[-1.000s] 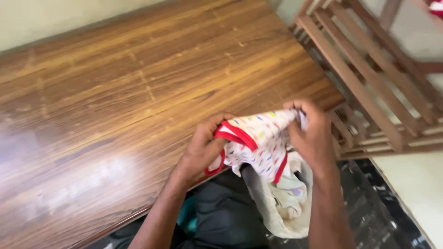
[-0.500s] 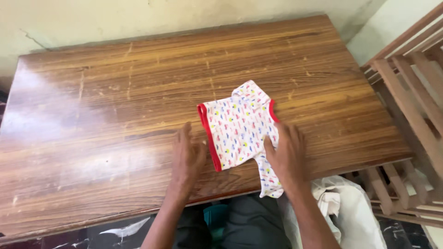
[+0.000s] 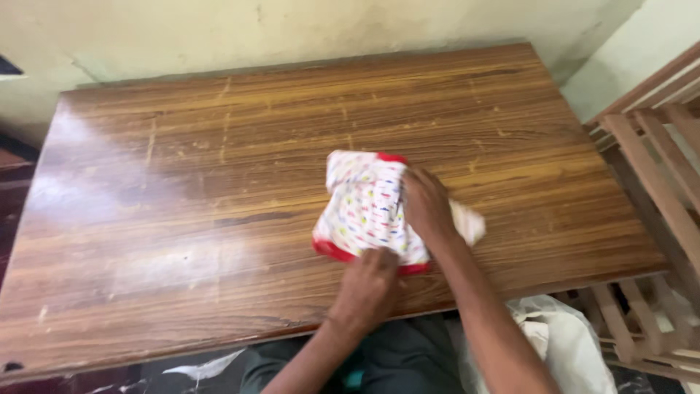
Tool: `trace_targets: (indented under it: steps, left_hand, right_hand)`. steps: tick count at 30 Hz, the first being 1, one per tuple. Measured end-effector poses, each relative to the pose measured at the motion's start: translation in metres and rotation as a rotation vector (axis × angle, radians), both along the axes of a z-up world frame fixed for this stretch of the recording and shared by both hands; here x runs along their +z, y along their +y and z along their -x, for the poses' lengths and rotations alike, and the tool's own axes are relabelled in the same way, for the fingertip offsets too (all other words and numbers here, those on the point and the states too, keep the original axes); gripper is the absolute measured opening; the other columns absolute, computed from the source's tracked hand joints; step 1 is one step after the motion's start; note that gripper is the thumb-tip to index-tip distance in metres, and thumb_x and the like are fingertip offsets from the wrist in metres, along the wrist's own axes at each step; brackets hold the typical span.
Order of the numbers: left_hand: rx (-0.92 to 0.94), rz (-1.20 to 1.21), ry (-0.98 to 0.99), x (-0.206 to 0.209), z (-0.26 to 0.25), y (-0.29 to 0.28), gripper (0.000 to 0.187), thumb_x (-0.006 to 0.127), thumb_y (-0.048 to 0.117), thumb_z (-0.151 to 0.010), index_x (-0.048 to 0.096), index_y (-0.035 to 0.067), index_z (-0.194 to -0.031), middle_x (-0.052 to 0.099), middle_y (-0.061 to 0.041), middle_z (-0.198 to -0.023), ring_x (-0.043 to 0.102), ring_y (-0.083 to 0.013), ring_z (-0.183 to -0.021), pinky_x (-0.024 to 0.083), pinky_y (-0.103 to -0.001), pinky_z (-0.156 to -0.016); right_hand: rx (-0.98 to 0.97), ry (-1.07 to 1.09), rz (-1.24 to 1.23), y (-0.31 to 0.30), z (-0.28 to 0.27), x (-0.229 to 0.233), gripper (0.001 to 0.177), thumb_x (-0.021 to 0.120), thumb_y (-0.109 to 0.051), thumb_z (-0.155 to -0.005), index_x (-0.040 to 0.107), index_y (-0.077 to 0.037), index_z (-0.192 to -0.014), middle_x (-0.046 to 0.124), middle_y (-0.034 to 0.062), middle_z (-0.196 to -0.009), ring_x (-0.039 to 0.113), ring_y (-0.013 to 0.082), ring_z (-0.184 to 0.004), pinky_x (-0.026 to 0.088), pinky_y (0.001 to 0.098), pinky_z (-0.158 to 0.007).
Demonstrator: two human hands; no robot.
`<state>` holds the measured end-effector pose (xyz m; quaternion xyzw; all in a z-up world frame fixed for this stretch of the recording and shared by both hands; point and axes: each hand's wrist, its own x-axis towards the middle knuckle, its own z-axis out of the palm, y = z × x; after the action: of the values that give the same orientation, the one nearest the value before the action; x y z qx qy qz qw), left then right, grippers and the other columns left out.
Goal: The person folds multiple small garments one at a time on a wooden table and places each folded item onto a wooden slatted rack. Items handled include an orange cloth, a pink cloth, a patterned pink cloth, a light blue shirt, a red-and-white striped shirt, and a white patterned shirt.
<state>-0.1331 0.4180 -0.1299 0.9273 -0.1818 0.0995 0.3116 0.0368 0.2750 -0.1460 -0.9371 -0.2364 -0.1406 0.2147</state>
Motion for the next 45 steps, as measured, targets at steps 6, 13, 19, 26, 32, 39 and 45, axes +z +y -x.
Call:
trace_targets:
  steps: [6,13,19,26,32,39,45]
  left_hand:
    - [-0.220,0.313,-0.114,0.021,0.005,-0.012,0.022,0.071,0.007,-0.083,0.067,0.002,-0.104,0.066,-0.016,-0.113,0.065,-0.0350,-0.102,0.055,-0.046,-0.088]
    - [0.282,0.057,-0.200,0.012,-0.023,0.088,0.029,0.071,0.007,-0.081,0.062,0.001,-0.108,0.068,-0.018,-0.118,0.062,-0.0335,-0.105,0.050,-0.047,-0.089]
    - [0.545,0.056,0.120,0.004,-0.014,0.111,0.064,0.078,0.017,-0.080,0.052,-0.001,-0.135,0.064,-0.020,-0.112,0.059,-0.0363,-0.103,0.049,-0.050,-0.090]
    - [0.494,0.176,0.057,-0.007,0.002,0.095,0.047,0.079,0.016,-0.077,0.060,0.002,-0.118,0.063,-0.021,-0.103,0.059,-0.0408,-0.098,0.049,-0.050,-0.083]
    - [0.428,0.213,-0.006,0.004,-0.002,0.094,0.019,0.073,0.006,-0.078,0.066,0.005,-0.096,0.064,-0.016,-0.096,0.061,-0.0357,-0.095,0.050,-0.048,-0.084]
    - [0.390,0.318,0.132,0.014,-0.004,0.100,0.018,0.075,0.007,-0.082,0.066,0.005,-0.098,0.069,-0.013,-0.089,0.066,-0.0307,-0.081,0.054,-0.041,-0.071]
    - [0.230,0.589,0.222,0.018,-0.001,0.103,0.019,0.072,0.006,-0.089,0.063,0.003,-0.106,0.073,-0.012,-0.092,0.072,-0.0217,-0.083,0.056,-0.034,-0.072]
  right_hand:
    - [0.060,-0.184,-0.089,0.036,0.002,0.031,0.039,0.065,-0.005,-0.090,0.065,0.000,-0.128,0.061,0.0209,-0.135,0.054,0.0388,-0.129,0.042,0.0513,-0.109]
    - [-0.155,0.339,0.162,0.005,0.104,0.046,0.058,0.079,-0.029,-0.082,0.064,0.000,-0.129,0.060,0.0217,-0.123,0.053,0.0407,-0.117,0.042,0.0505,-0.102]
    - [0.070,0.064,0.001,0.011,0.066,0.034,0.045,0.071,-0.009,-0.088,0.065,0.003,-0.130,0.056,0.0239,-0.144,0.052,0.0410,-0.133,0.043,0.0462,-0.111]
    - [0.256,0.434,-0.614,0.000,0.137,0.099,0.026,0.071,-0.012,-0.093,0.070,0.001,-0.116,0.073,0.0148,-0.117,0.068,0.0313,-0.113,0.053,0.0392,-0.098]
    - [0.366,0.914,-0.997,-0.024,0.208,0.158,0.035,0.073,-0.016,-0.090,0.066,0.002,-0.120,0.071,0.0160,-0.117,0.067,0.0322,-0.112,0.054,0.0399,-0.096]
    - [0.331,0.690,-0.772,-0.005,0.196,0.167,0.054,0.079,-0.018,-0.082,0.061,0.003,-0.128,0.067,0.0189,-0.124,0.064,0.0343,-0.116,0.052,0.0418,-0.097]
    - [0.298,0.307,-0.447,0.008,0.200,0.190,0.071,0.084,-0.020,-0.076,0.056,0.003,-0.136,0.064,0.0214,-0.129,0.061,0.0362,-0.118,0.050,0.0434,-0.097]
